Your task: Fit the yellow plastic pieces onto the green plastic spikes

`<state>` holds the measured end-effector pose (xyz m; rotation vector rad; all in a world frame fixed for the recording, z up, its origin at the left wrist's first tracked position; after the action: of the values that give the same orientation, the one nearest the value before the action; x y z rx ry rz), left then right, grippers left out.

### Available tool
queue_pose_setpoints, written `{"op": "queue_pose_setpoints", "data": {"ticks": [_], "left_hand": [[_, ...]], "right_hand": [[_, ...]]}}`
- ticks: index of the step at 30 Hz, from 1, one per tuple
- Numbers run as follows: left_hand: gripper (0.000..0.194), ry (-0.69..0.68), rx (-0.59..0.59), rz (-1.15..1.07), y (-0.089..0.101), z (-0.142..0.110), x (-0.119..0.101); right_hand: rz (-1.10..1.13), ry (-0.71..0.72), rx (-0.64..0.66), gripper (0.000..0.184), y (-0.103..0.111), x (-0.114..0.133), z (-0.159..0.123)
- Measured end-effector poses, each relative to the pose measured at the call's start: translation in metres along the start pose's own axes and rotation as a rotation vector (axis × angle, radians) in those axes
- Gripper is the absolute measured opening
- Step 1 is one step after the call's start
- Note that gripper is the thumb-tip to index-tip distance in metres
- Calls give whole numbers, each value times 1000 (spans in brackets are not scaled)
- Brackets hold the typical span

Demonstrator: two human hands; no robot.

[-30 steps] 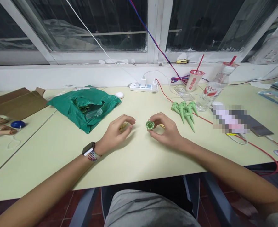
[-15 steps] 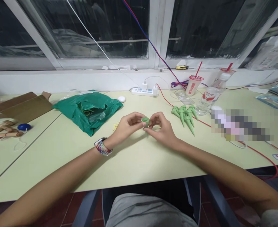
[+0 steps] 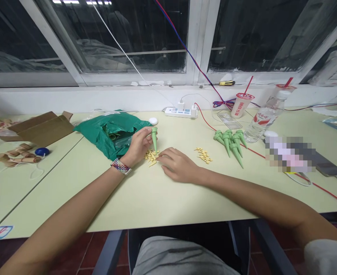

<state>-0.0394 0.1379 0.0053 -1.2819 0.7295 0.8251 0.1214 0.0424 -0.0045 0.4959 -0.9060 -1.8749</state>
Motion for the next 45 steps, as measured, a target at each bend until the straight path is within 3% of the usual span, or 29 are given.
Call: {"op": "queue_pose_setpoints", "data": {"ticks": [4, 9, 13, 27, 34, 39, 45], "left_hand": [[29, 14, -6, -10, 0, -3, 3], [31, 27, -10, -30, 3, -2, 3], [30, 36, -14, -52, 4, -1, 2], [34, 79, -14, -40, 4, -4, 3], [30, 100, 61, -18, 0, -7, 4], [35, 145, 140, 27, -6, -11, 8], [36, 154, 208, 84, -13, -15, 11]], "right_hand": [[19, 95, 46, 23, -6, 4, 4], [24, 64, 44, 25, -4, 1, 1], [70, 125, 56, 30, -6, 4, 2], [39, 11, 16, 14, -12, -6, -3], [276, -171, -217, 17, 13, -16, -4], [245, -354, -401, 11, 25, -42, -3], [254, -327, -497, 11, 33, -50, -1]]}}
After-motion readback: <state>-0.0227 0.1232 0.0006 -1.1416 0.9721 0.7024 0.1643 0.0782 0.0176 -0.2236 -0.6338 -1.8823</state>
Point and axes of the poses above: each hand's wrist, its own z-axis towards the middle knuckle, its own y-axis out of the back of the hand, x = y × z, the point moved 6 cm from there along z, towards the middle knuckle, and after that the axes turned 12 degrees about -z, right-handed, at the moved point
